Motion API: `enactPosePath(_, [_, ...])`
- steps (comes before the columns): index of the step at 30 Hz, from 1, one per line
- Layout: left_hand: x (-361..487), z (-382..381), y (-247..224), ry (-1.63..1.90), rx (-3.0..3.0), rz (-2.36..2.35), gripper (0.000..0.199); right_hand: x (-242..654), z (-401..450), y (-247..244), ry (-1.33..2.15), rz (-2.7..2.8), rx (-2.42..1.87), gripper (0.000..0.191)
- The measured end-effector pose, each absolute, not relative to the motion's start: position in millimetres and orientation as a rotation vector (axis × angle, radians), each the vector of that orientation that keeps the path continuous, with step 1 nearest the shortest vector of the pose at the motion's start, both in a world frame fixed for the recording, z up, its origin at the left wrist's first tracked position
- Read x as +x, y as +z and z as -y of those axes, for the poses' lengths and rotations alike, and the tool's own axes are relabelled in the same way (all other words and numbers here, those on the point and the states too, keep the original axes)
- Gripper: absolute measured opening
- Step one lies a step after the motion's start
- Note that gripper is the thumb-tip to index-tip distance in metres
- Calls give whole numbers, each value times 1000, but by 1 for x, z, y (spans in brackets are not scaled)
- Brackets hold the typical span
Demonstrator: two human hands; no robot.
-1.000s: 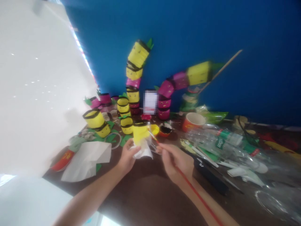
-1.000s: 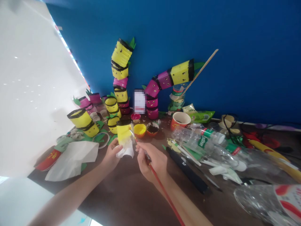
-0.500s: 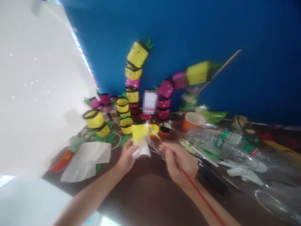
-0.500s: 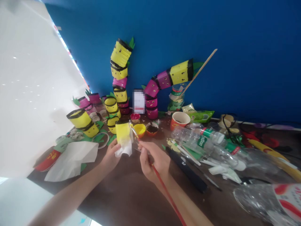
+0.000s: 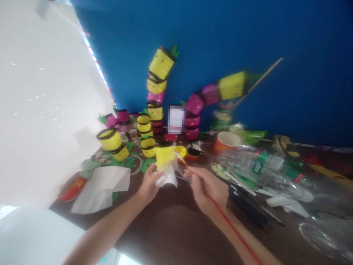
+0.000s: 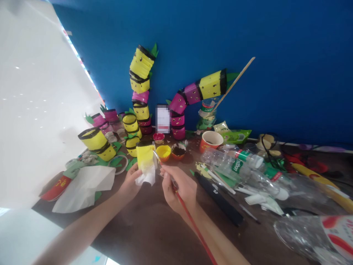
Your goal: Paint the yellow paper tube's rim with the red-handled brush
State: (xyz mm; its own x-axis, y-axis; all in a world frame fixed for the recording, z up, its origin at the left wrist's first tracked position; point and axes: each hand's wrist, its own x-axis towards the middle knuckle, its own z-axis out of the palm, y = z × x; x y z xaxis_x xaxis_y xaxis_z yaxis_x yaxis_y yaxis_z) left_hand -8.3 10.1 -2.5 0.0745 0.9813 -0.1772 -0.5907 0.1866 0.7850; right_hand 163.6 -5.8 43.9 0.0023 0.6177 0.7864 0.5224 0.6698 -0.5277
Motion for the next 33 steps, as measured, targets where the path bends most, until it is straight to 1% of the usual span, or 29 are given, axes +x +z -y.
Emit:
enactPosePath(9, [-9,-11,-8,1304,604,-809,38,162,8,51,132,1669,-1019,18])
enactPosePath(16, [-9,-11,-4,1297,585,-838,37,165,7,49,115,1706,-968,17])
enactPosePath(33, [-11,-12,-8,1293,575,-792,35,166,7,46,95,1660,-955,21])
